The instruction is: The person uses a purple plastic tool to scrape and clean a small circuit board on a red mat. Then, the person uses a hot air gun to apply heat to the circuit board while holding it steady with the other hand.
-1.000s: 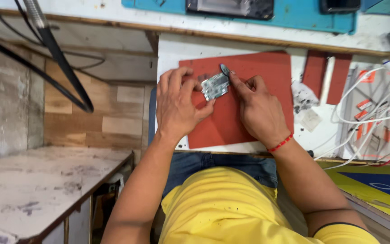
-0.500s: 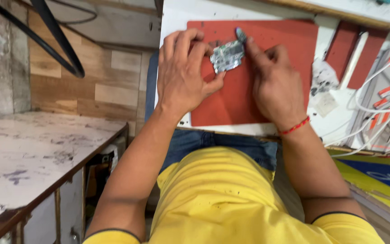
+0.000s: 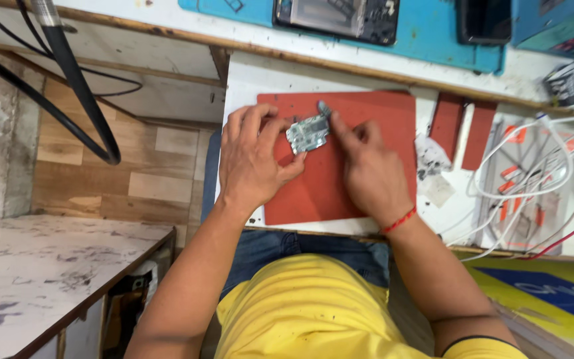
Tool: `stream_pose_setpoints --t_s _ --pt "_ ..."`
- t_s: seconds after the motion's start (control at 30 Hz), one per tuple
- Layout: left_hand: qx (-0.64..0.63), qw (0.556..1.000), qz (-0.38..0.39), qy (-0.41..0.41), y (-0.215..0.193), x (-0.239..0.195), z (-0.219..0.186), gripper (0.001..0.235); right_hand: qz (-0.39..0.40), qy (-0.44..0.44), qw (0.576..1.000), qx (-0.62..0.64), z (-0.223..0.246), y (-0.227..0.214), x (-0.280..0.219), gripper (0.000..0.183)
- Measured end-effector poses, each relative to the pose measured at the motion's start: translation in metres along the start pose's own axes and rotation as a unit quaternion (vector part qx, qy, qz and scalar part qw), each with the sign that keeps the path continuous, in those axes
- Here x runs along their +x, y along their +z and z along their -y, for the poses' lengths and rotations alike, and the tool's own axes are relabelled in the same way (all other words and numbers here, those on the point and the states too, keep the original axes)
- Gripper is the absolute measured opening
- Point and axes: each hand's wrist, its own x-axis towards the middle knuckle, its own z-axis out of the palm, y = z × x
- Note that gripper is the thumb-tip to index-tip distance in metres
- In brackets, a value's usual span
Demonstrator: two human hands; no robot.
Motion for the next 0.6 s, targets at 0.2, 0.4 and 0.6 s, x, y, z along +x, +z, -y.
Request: stream_pose_setpoints --t_s 0.2,0.4,0.6 --pt "0.002 1.000 -0.001 0.005 -0.004 0.002 -0.001 0.047 0.027 -0.009 0.999 0.037 -0.003 0.002 -0.005 0.063" --pt "0.001 1.000 0.002 0.003 -0.006 0.003 0.000 0.048 0.045 -0.041 0.997 0.043 0.000 0.002 -0.003 0.065" --pt "-0.011 0.998 -0.062 0.025 -0.019 0.007 0.007 0.054 -0.113 0.050 0.991 0.044 -0.041 -0.011 -0.008 0.049"
